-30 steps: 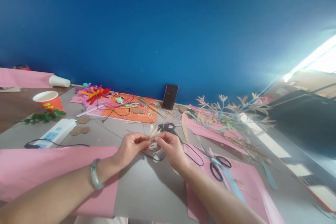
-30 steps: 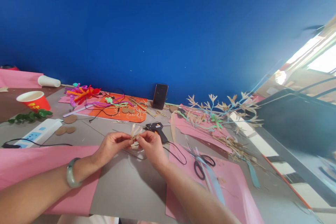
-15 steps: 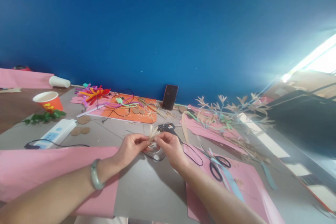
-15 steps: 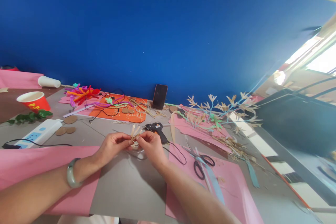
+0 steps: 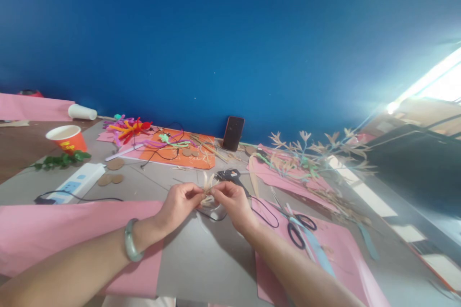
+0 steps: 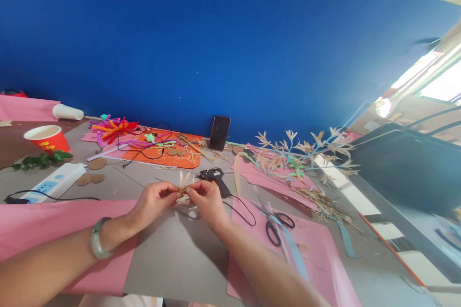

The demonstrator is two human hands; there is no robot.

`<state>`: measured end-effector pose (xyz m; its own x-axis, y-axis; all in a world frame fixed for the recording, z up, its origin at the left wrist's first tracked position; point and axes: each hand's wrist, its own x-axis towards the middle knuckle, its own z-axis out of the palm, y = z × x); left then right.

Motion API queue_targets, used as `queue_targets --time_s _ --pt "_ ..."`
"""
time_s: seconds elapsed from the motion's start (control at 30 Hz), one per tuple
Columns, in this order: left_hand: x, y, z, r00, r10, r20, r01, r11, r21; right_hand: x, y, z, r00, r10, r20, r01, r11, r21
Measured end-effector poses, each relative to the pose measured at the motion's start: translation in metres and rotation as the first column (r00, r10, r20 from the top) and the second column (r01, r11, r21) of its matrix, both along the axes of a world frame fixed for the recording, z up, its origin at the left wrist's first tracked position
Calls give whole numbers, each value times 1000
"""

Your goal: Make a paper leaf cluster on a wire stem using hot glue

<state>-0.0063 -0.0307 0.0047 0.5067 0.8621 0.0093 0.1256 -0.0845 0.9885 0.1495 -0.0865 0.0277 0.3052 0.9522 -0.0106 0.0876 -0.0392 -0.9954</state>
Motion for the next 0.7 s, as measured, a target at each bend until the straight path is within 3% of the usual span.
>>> queue_targets --time_s 0.37,0.7 --pt "-1 0 0 1000 0 -32 0 1000 9 0 0 -3 1000 18 -13 -18 1000 8" --pt "-1 -2 6 999 -37 -27 38 999 34 0 -1 1 992 124 -29 -125 992 -24"
